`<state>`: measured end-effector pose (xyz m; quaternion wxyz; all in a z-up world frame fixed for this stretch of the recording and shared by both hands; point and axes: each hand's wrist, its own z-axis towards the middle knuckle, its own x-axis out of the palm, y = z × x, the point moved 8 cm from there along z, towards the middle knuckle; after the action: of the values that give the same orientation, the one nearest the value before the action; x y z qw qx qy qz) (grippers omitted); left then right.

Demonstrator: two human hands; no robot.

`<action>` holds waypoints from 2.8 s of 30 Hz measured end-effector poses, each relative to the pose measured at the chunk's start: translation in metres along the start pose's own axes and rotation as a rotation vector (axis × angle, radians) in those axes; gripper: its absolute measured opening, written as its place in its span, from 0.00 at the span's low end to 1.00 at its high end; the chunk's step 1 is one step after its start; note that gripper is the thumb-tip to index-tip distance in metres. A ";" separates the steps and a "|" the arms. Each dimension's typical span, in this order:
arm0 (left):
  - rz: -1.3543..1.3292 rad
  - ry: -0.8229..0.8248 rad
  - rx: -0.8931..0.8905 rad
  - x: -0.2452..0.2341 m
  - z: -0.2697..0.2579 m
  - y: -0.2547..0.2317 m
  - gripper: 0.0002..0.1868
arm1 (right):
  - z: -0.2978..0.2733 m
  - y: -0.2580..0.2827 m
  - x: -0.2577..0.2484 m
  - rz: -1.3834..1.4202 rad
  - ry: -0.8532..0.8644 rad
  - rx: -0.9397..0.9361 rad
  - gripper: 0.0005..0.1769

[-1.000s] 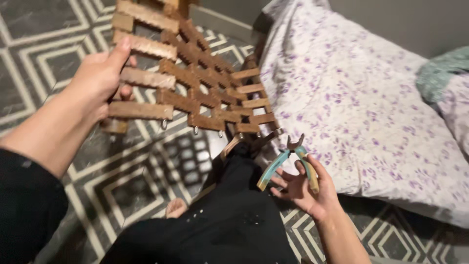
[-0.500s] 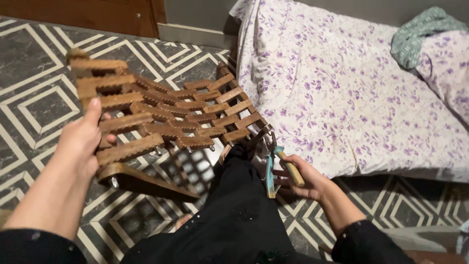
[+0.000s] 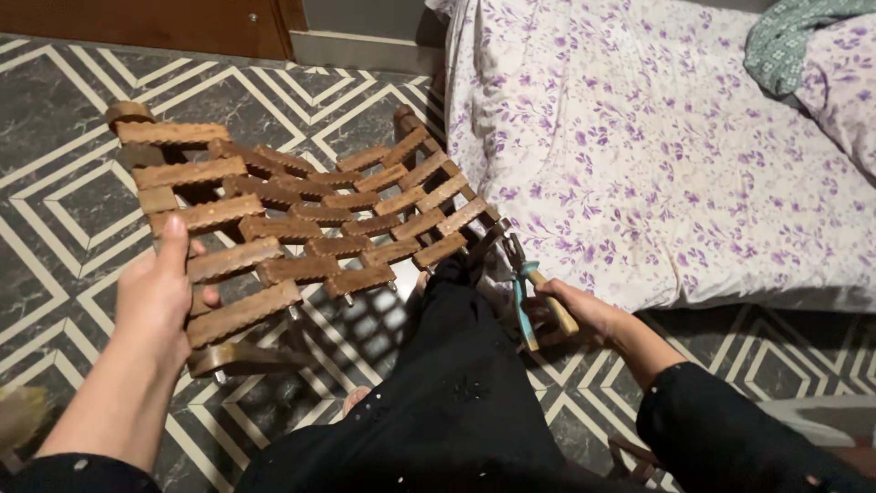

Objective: The person uses pliers to remove metal fasteners from a woven wooden chair seat, then lifts and repositions the seat to continue the removal process.

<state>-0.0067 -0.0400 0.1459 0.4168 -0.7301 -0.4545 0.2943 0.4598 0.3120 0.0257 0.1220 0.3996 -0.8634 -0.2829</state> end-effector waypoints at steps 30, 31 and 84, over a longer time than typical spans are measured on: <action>-0.128 0.009 -0.096 0.045 0.050 0.187 0.24 | 0.027 0.216 0.070 -0.995 -0.818 -0.855 0.30; -0.140 0.015 -0.086 0.044 0.051 0.186 0.24 | 0.032 0.218 0.077 -1.020 -0.789 -0.862 0.28; -0.275 0.070 -0.173 0.040 0.018 0.197 0.22 | 0.179 0.020 -0.133 -0.537 -0.842 -0.629 0.23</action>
<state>0.0775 -0.0450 -0.0377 0.4045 -0.7040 -0.5589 0.1687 0.4556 0.4935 -0.1051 -0.1945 0.4019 -0.5808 -0.6806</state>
